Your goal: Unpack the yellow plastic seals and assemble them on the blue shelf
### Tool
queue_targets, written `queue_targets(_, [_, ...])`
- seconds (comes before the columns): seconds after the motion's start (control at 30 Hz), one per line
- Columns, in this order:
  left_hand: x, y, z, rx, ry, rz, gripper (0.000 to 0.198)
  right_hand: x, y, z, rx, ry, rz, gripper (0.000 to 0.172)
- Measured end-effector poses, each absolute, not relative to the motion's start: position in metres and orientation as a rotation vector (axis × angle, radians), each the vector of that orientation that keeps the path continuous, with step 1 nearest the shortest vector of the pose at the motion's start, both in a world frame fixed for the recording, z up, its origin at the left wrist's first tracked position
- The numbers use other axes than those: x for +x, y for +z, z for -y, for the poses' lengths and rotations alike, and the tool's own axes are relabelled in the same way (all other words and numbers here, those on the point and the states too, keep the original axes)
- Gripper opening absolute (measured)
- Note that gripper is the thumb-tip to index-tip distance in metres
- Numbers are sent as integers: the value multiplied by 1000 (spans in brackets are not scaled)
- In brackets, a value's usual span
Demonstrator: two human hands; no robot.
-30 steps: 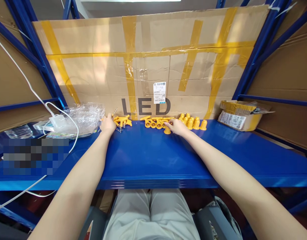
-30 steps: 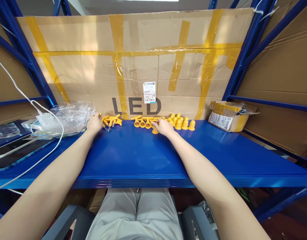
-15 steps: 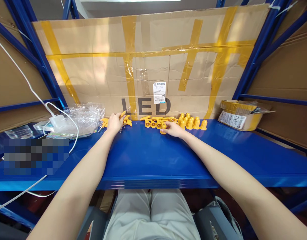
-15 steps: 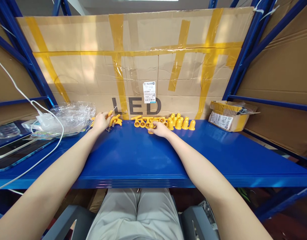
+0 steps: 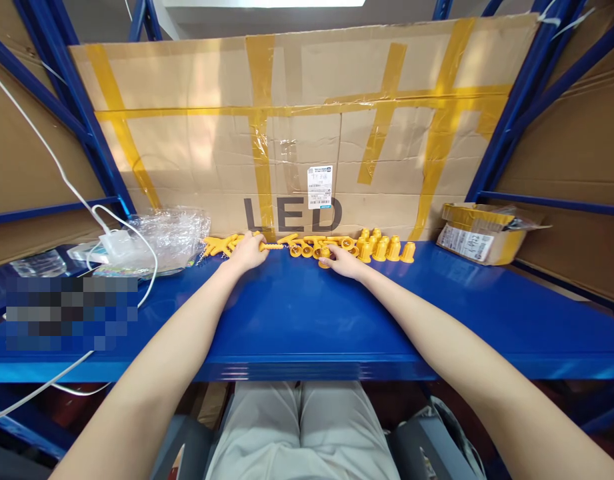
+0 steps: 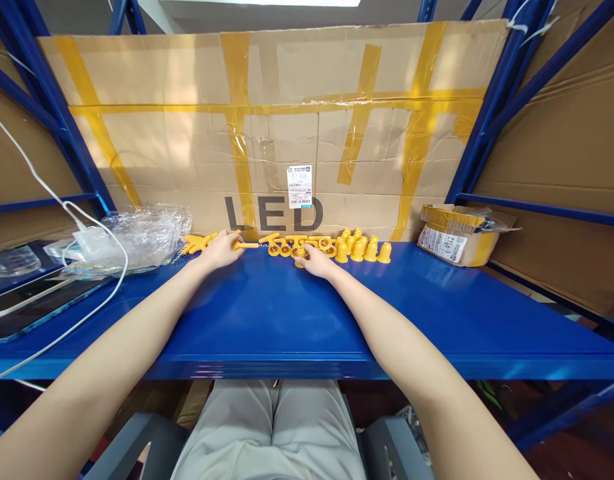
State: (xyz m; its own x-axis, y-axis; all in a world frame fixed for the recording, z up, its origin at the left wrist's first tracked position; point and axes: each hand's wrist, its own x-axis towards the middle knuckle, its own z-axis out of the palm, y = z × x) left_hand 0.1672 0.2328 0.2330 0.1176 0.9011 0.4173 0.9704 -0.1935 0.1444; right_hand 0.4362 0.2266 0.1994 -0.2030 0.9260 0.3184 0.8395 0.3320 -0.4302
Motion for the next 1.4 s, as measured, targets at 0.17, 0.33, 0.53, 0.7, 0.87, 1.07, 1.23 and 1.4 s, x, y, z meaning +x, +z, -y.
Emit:
queue_targets(0.17, [177,231,-230,-2317,-580,1767,25,435,208,-218,-1514,36,2192,39])
queue_targets(0.33, [185,231,-224,-2378,-541,1703,28,432,216,-210,-1525,-212,2290,35])
queue_targets(0.53, [190,233,-218,-2405,-526,1662,30,431,218,-207,-1565,-294,2307,29])
queue_targets(0.7, [191,234,-216,-2428,-548,1633,32,433,217,-208,-1494,-293,2295,32])
queue_targets(0.87, [196,236,-210,-2477,-578,1571,34,431,215,-208,-1258,-199,2299,33])
queue_targets(1.07, [201,240,-203,-2486,-534,1604,36,429,213,-206,-1105,-73,2302,37])
queue_targets(1.23, [199,239,-205,-2528,-570,1546,36,429,213,-206,-1052,99,2240,39])
queue_targets(1.4, [194,237,-210,-2536,-640,1549,38,435,218,-207,-1072,517,2054,47])
